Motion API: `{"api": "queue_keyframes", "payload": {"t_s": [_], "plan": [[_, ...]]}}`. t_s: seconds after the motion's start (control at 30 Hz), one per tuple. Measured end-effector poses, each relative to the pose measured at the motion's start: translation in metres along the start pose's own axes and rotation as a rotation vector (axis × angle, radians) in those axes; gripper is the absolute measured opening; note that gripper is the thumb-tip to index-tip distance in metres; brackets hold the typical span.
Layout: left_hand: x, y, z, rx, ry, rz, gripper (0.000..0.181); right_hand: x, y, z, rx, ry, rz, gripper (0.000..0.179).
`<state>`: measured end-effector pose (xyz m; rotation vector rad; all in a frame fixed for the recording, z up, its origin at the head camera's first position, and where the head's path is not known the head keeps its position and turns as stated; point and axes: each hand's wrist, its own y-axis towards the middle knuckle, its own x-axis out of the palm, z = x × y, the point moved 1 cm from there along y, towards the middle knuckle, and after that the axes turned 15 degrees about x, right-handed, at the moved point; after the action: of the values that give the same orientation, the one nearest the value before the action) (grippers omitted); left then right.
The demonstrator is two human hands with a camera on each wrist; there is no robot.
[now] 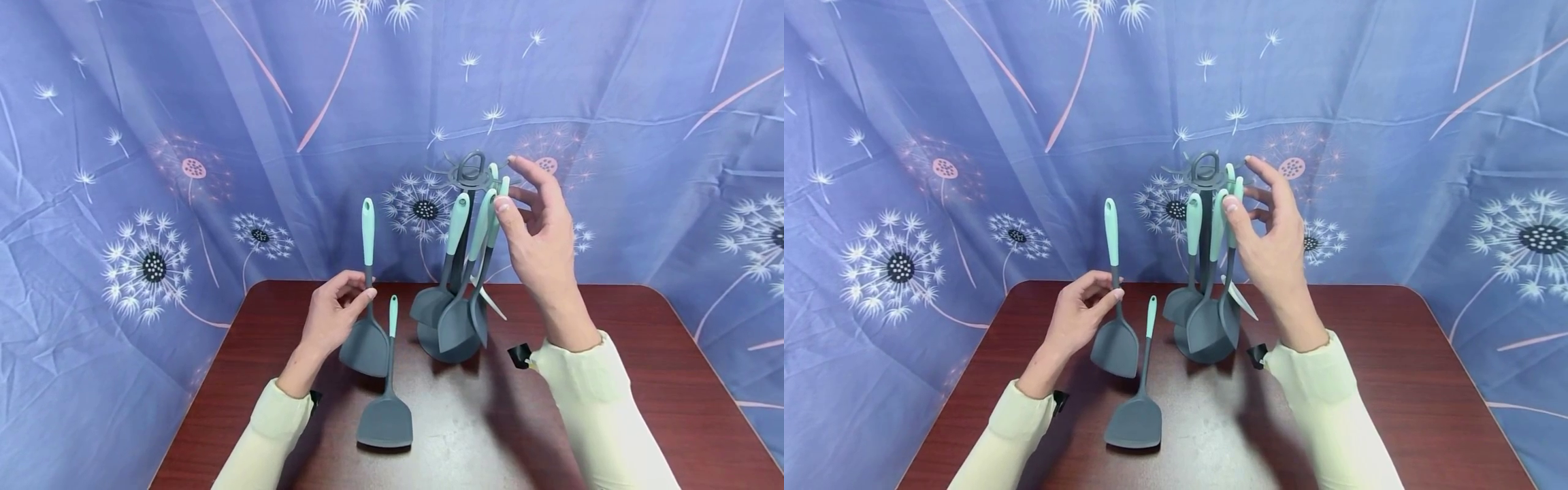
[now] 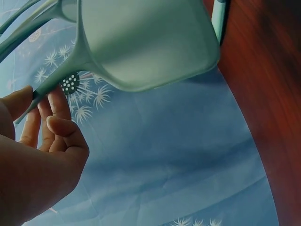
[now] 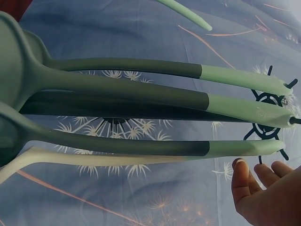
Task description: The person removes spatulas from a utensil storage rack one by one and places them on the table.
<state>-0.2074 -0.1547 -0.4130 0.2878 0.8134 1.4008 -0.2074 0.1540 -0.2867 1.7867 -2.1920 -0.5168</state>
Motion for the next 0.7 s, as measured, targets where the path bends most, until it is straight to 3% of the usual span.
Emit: {"api": "queue_keyframes", "payload": {"t_s": [0.27, 0.7], "plan": [[-0.008, -0.007, 0.003, -0.067, 0.066, -0.035, 0.013, 0.000, 0.000, 0.000, 0.008, 0.008, -0.001, 0.053], [-0.020, -0.018, -0.014, -0.153, 0.136, -0.087, 0.019, 0.000, 0.000, 0.000, 0.005, -0.002, 0.000, 0.053]]}}
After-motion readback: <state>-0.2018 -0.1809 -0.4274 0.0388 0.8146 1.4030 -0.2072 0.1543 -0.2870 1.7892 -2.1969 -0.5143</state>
